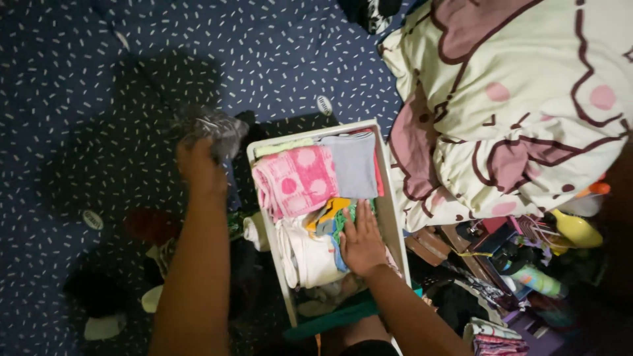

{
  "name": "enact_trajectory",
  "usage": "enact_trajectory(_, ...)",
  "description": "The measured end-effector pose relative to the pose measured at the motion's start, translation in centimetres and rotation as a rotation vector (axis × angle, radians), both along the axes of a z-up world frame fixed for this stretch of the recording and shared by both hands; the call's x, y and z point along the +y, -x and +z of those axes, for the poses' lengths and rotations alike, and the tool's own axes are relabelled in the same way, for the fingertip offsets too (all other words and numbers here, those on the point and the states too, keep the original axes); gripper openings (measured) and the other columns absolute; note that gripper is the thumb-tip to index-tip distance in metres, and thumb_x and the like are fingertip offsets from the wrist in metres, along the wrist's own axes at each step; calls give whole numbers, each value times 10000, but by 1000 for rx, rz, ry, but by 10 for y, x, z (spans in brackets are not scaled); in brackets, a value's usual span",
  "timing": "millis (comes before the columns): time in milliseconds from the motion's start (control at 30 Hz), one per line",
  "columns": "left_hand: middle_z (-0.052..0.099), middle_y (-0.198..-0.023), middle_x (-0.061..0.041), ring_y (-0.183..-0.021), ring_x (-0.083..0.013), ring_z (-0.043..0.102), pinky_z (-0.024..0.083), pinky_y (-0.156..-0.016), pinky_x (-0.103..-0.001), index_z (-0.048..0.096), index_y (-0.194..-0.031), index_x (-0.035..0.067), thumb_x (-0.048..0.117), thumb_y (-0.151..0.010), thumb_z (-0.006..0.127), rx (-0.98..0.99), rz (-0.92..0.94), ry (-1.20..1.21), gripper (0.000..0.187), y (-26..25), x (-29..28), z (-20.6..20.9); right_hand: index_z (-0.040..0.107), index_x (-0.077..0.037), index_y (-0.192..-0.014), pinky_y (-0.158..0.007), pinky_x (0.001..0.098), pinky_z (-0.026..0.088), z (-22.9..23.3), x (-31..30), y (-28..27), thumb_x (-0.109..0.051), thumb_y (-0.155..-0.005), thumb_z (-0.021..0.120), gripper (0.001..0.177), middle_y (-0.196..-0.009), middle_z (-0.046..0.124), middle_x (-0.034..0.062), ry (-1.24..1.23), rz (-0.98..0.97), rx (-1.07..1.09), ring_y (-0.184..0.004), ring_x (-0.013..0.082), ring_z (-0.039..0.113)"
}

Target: Organizing and folding various clothing items and placing them into a plastic storage drawer.

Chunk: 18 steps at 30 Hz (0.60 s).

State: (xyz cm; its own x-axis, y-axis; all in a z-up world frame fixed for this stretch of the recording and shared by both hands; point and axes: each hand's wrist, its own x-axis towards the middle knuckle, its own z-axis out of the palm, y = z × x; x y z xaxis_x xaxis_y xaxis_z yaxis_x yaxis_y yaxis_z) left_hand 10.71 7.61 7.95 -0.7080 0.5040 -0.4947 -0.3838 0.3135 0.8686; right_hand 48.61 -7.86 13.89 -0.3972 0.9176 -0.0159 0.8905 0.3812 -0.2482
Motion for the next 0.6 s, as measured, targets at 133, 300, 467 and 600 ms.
enact_trajectory(133,628,-1063,-69,-888,-195,600,506,-803,-340,594,-1172,102,-29,-818,673,-346,-111,-151,386,-80,-44,190,314,-57,-1592,-1175,595,269,20,3,-5,-223,-938,578,725,-1614,236,372,158,-34,156,-1488,565,229)
enact_trajectory(300,702,-1088,-227,-1042,-343,638,483,-1008,-521,697,-1036,-16,158,-750,855,-168,-638,-51,370,-157,-119,203,145,-158,-1678,-1070,439,437,64,16,-19,-292,-832,741,1044,-1453,491,197,593,-589,924,-1315,305,485)
enact_trajectory(467,655,-1114,-78,-960,-228,640,497,-900,-350,560,-1038,72,30,-894,622,564,-587,122,162,-79,-124,158,402,104,-1465,-1209,389,339,178,24,18,-139,-1068,311,474,-1504,481,239,159,-804,1114,-1390,296,478)
enact_trajectory(600,694,-888,-145,-714,-212,636,540,-690,-318,628,-1125,-64,-48,-829,645,526,-665,100,298,-24,-132,58,326,128,-1512,-1180,500,399,100,14,22,-216,-987,412,633,-1522,417,288,35,-537,713,-1386,403,464)
